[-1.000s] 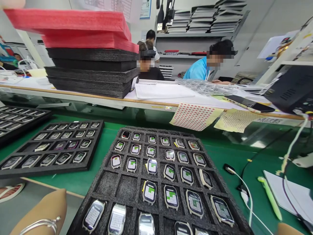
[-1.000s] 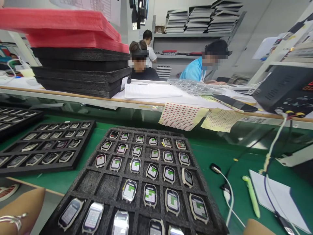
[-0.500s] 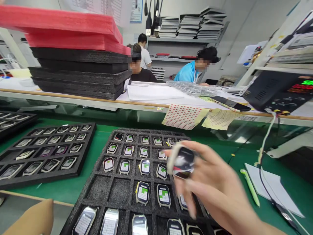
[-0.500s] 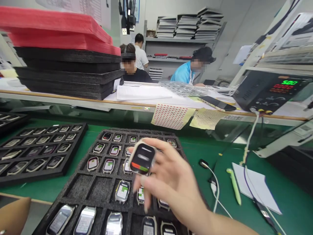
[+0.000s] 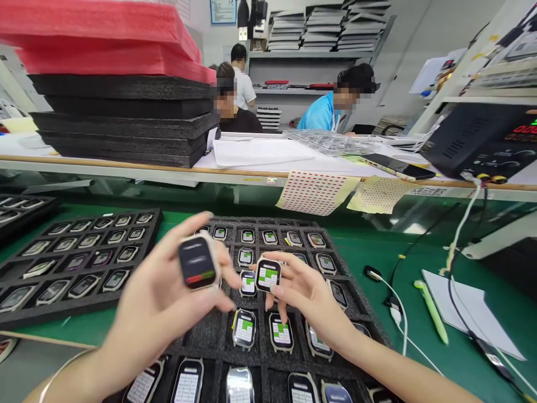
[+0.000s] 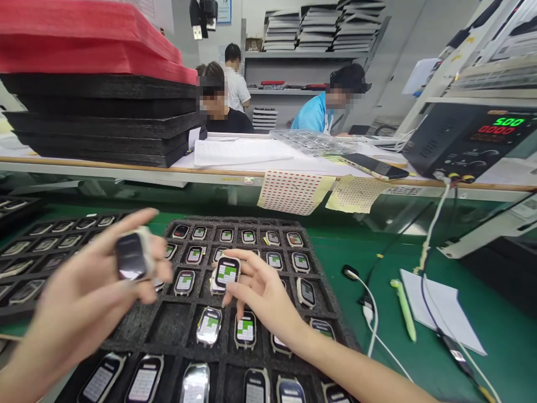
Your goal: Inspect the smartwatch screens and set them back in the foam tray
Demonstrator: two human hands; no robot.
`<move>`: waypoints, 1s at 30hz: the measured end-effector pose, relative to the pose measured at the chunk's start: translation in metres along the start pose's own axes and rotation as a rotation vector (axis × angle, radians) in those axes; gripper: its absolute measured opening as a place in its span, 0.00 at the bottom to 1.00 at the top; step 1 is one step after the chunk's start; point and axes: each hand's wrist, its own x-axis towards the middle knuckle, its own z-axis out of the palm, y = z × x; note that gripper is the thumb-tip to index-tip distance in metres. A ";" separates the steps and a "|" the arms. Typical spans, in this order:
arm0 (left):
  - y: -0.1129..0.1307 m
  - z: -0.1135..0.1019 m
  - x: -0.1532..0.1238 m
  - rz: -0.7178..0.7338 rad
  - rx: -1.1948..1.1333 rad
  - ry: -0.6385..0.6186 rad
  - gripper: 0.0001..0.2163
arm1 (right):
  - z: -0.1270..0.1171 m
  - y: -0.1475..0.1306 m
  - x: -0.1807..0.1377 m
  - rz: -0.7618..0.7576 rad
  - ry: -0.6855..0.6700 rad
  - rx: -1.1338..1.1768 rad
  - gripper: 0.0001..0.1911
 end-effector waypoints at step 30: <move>-0.073 -0.006 0.021 -0.158 -0.098 -0.221 0.27 | -0.004 0.003 -0.008 0.023 0.047 0.010 0.24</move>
